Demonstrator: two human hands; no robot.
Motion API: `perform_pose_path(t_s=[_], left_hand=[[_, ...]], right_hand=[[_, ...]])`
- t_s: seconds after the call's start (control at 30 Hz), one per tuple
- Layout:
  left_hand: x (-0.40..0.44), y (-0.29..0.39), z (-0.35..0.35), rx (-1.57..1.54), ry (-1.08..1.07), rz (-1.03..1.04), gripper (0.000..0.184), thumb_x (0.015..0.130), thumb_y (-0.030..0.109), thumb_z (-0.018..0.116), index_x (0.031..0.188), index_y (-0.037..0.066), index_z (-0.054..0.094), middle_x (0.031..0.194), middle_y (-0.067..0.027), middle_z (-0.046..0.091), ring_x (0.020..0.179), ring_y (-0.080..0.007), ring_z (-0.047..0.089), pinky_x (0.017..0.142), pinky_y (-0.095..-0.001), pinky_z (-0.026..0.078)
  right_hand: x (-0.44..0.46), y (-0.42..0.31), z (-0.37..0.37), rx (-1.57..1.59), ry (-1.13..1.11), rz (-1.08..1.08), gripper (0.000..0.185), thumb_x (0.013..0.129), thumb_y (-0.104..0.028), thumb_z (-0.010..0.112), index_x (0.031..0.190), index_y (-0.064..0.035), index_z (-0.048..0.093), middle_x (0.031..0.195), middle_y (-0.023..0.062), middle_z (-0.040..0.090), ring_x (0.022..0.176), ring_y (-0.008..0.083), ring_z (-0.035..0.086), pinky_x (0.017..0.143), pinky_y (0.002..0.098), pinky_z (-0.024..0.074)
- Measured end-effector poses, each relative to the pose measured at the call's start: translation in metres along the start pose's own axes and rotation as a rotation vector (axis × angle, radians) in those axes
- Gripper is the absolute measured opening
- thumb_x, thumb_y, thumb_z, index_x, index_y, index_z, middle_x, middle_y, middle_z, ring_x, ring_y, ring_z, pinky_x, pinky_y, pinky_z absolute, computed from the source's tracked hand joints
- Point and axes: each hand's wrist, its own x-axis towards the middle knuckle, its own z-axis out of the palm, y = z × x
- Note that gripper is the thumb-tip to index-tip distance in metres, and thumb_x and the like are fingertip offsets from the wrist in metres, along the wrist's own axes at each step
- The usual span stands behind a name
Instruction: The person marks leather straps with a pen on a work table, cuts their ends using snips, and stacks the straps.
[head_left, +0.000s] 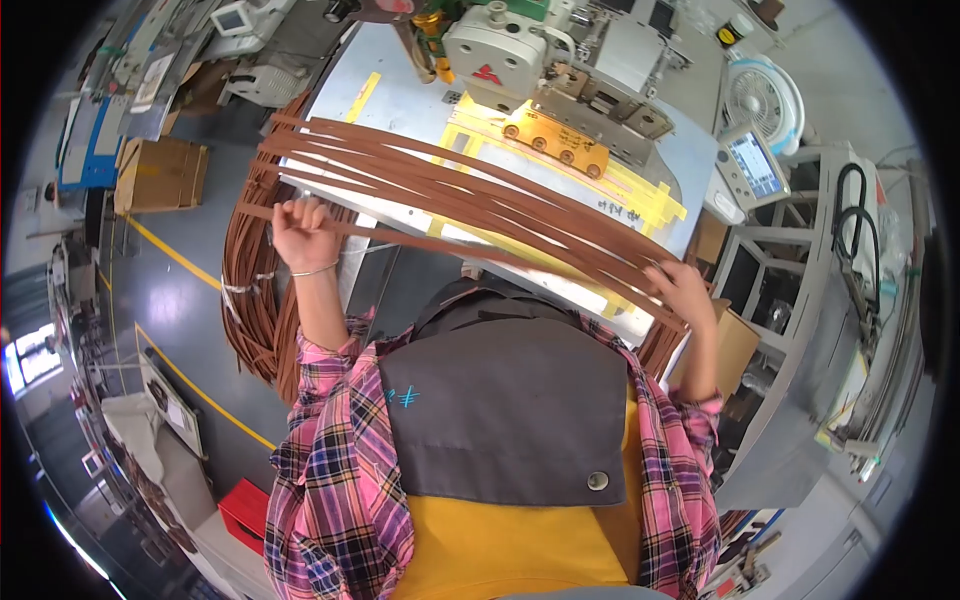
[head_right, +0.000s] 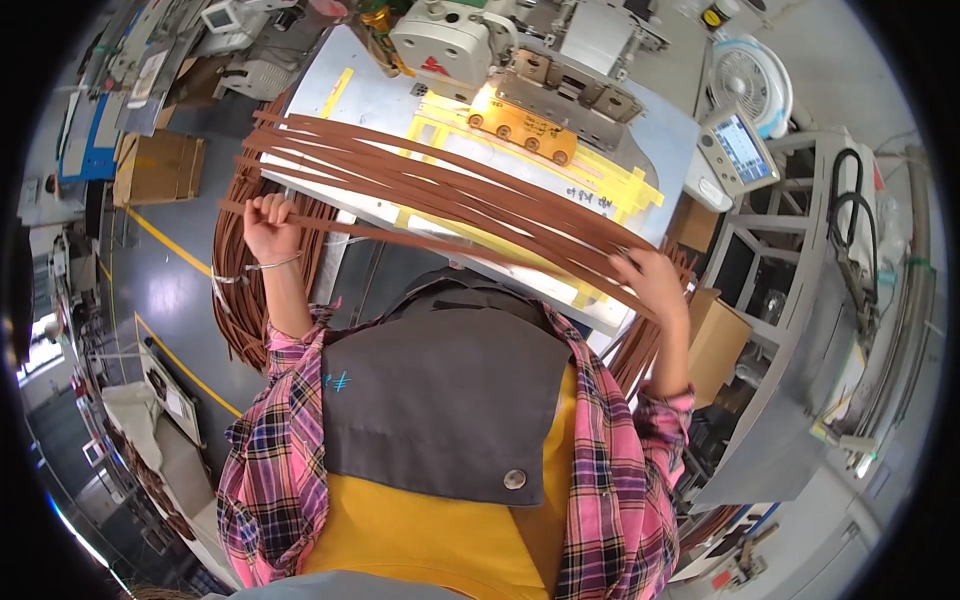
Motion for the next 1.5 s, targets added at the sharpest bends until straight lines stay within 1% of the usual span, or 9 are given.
perform_pose_path(t_s=[0.2,0.27,0.47,0.63,0.87,1.0,1.2,1.27,1.5], left_hand=[[-0.025,-0.017,0.021,0.323,0.050,-0.051,0.034,0.096,0.023,0.041,0.105,-0.003,0.060,0.050,0.0046,0.029,0.039,-0.0057,0.024,0.035,-0.0199,0.019],[-0.031,-0.042,0.020,0.543,0.127,-0.144,0.037,0.098,0.026,0.040,0.107,-0.005,0.059,0.048,0.0048,0.027,0.039,-0.0054,0.022,0.035,-0.0198,0.018],[-0.032,-0.095,0.024,1.523,0.127,-0.134,0.047,0.100,0.033,0.034,0.098,-0.002,0.065,0.050,0.0005,0.050,0.043,-0.0039,0.038,0.041,-0.0195,0.027],[-0.024,-0.115,0.003,2.234,-0.268,0.030,0.023,0.081,0.009,0.058,0.102,0.004,0.063,0.078,-0.0139,0.064,0.078,-0.0309,0.064,0.069,-0.0378,0.050],[0.000,-0.142,0.000,2.386,-0.775,0.326,0.031,0.076,0.010,0.060,0.106,0.003,0.059,0.092,-0.0092,0.064,0.090,-0.0244,0.061,0.071,-0.0340,0.050],[0.041,-0.152,-0.022,2.368,-0.954,0.583,0.035,0.079,0.011,0.055,0.113,0.000,0.056,0.117,-0.0124,0.057,0.111,-0.0279,0.051,0.092,-0.0355,0.042],[0.082,-0.170,-0.033,2.537,-0.955,0.446,0.050,0.080,0.004,0.049,0.130,0.004,0.046,0.143,-0.0114,0.036,0.134,-0.0270,0.030,0.109,-0.0376,0.026],[0.086,-0.175,-0.031,2.661,-0.973,0.414,0.051,0.083,0.006,0.045,0.134,0.005,0.041,0.146,-0.0093,0.032,0.136,-0.0245,0.025,0.111,-0.0376,0.022],[0.088,-0.186,-0.033,2.715,-0.928,0.210,0.051,0.086,0.007,0.042,0.137,0.007,0.038,0.146,-0.0070,0.030,0.136,-0.0200,0.024,0.110,-0.0356,0.022]], right_hand=[[0.058,-0.054,0.033,-0.095,0.141,-0.264,0.021,0.088,-0.021,0.056,0.099,-0.0055,0.066,0.092,0.0179,0.063,0.084,0.0347,0.060,0.072,0.0371,0.0475],[0.106,-0.073,0.083,0.042,0.228,-0.523,0.020,0.086,-0.018,0.058,0.102,-0.0073,0.064,0.098,0.0149,0.061,0.086,0.0325,0.060,0.075,0.0383,0.0485],[0.166,-0.110,0.139,-0.232,0.295,-0.381,0.023,0.078,-0.014,0.066,0.099,-0.0109,0.058,0.100,0.0108,0.054,0.084,0.0322,0.061,0.071,0.0414,0.0507],[0.152,-0.094,0.122,-0.199,0.375,-0.431,0.022,0.074,-0.011,0.068,0.092,-0.0100,0.057,0.097,0.0103,0.054,0.081,0.0325,0.061,0.067,0.0420,0.0505],[0.113,-0.044,0.068,-0.201,0.425,-0.087,0.010,0.080,-0.011,0.064,0.088,-0.0064,0.060,0.083,0.0149,0.066,0.080,0.0361,0.062,0.068,0.0423,0.0494],[0.107,0.036,0.031,0.010,0.410,-0.130,0.015,0.083,-0.014,0.062,0.094,-0.0034,0.063,0.083,0.0173,0.065,0.077,0.0311,0.065,0.067,0.0353,0.0495],[0.106,0.061,0.007,-0.005,0.398,-0.110,0.016,0.083,-0.014,0.063,0.092,-0.0006,0.063,0.079,0.0167,0.064,0.069,0.0265,0.063,0.065,0.0318,0.0482],[0.100,0.057,0.001,-0.055,0.419,-0.060,0.016,0.083,-0.010,0.064,0.094,0.0012,0.063,0.074,0.0124,0.064,0.063,0.0140,0.057,0.062,0.0280,0.0457],[0.094,0.063,-0.007,-0.053,0.399,-0.025,0.015,0.082,-0.009,0.065,0.093,0.0004,0.064,0.079,0.0156,0.065,0.067,0.0215,0.063,0.064,0.0311,0.0475]])
